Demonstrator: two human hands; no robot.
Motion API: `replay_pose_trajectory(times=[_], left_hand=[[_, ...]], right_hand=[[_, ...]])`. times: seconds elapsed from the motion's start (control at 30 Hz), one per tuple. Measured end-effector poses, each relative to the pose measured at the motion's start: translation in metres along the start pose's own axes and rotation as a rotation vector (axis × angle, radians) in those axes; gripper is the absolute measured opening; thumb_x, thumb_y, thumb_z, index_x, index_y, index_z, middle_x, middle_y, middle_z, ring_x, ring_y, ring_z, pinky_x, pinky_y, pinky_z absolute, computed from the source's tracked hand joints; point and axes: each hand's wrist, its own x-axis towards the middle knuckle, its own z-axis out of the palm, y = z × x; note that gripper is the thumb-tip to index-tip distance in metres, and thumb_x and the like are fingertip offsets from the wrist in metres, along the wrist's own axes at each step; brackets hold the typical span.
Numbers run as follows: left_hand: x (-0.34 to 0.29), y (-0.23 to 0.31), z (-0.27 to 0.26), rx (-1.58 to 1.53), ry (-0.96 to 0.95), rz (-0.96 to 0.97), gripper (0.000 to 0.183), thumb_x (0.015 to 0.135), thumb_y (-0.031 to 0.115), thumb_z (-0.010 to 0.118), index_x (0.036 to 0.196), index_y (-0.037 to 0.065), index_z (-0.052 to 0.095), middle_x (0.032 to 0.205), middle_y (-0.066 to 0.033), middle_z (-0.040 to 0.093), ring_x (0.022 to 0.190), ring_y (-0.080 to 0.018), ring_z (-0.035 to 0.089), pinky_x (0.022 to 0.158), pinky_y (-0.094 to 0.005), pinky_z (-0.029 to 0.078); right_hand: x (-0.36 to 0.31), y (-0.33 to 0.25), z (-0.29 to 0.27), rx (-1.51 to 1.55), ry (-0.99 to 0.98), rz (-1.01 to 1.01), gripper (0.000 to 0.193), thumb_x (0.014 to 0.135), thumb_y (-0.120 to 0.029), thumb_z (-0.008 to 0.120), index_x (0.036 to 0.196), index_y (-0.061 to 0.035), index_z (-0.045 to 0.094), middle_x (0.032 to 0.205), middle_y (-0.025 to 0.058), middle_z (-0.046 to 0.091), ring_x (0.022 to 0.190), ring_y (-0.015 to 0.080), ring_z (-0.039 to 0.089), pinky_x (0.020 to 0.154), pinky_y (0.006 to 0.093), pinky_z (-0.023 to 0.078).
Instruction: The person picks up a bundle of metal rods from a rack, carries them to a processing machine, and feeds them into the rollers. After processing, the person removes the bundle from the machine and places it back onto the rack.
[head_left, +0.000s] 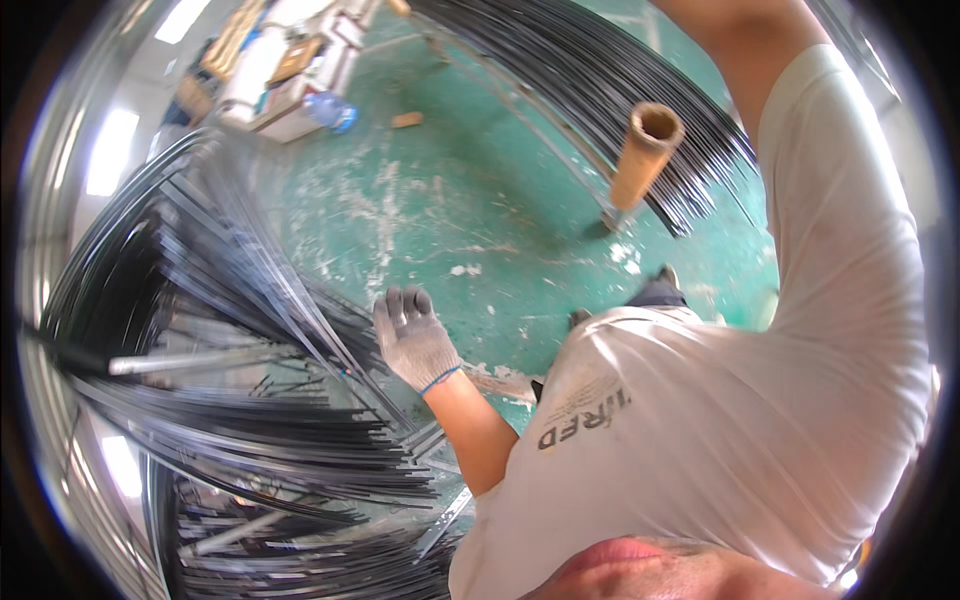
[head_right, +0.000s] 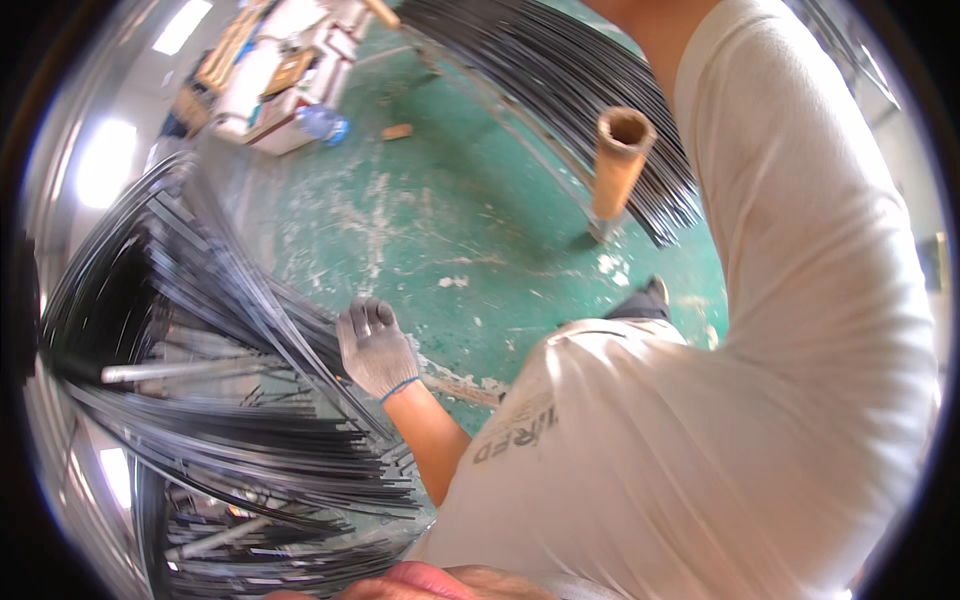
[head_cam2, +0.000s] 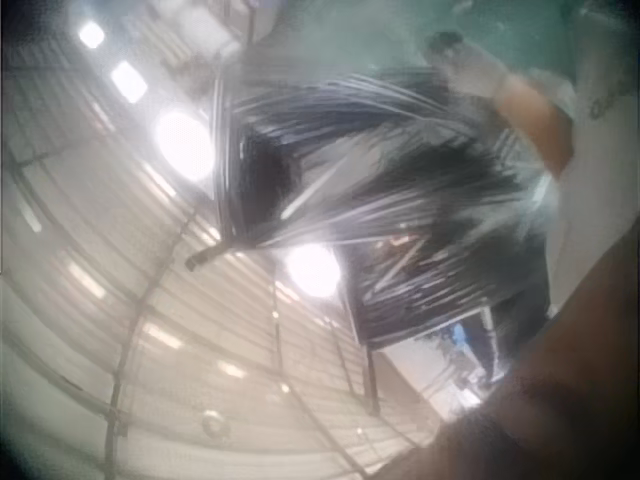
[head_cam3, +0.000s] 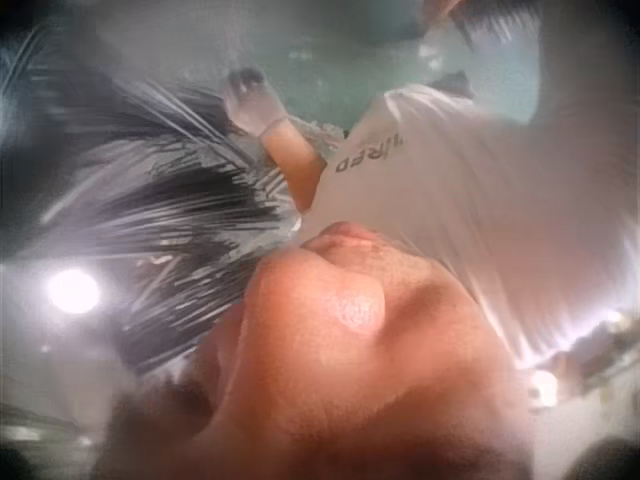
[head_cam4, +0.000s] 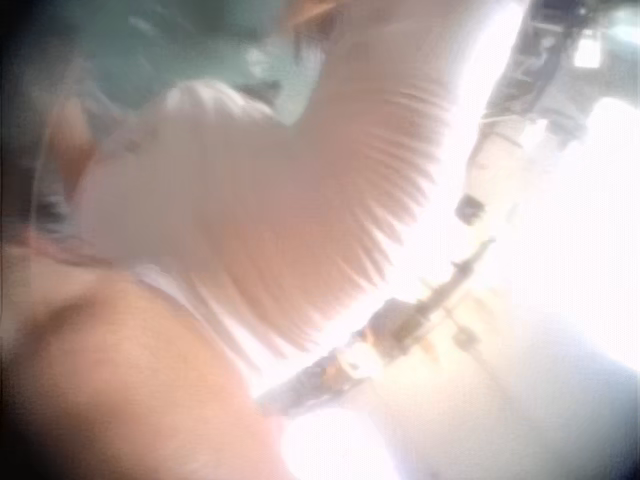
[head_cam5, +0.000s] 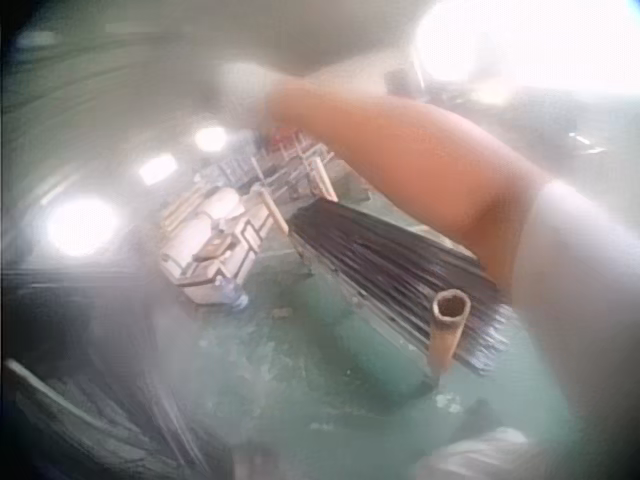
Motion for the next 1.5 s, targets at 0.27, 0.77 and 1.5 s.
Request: replay_pose_trajectory(times=[0.27,0.77,1.5], left_hand=[[0.018,-0.170,0.175,0.692,-0.333,-0.064,0.021,0.101,0.010,0.063,0.118,-0.002,0.062,0.105,-0.0148,0.071,0.091,-0.0237,0.069,0.084,-0.0378,0.056],[-0.016,-0.421,0.285,1.453,-0.652,0.067,0.010,0.099,0.003,0.063,0.104,-0.004,0.068,0.102,-0.0095,0.069,0.094,-0.0178,0.064,0.089,-0.0318,0.051],[-0.008,-0.461,0.316,1.650,-0.534,0.249,0.009,0.096,0.002,0.063,0.098,-0.005,0.069,0.095,-0.0129,0.071,0.086,-0.0240,0.066,0.081,-0.0359,0.053]], right_hand=[[-0.367,0.278,-0.039,-0.221,-0.180,0.815,0.048,0.087,-0.040,0.074,0.120,-0.0051,0.074,0.119,0.0210,0.073,0.113,0.0369,0.068,0.098,0.0446,0.053],[-0.792,0.303,0.146,-0.181,-0.759,1.516,0.118,0.065,-0.056,0.091,0.151,-0.0001,0.034,0.143,0.0189,0.052,0.135,0.0360,0.048,0.117,0.0489,0.037],[-0.785,0.341,0.168,0.297,-1.058,1.265,0.035,0.091,-0.034,0.064,0.096,-0.0019,0.078,0.100,0.0254,0.074,0.097,0.0416,0.072,0.088,0.0497,0.058]])
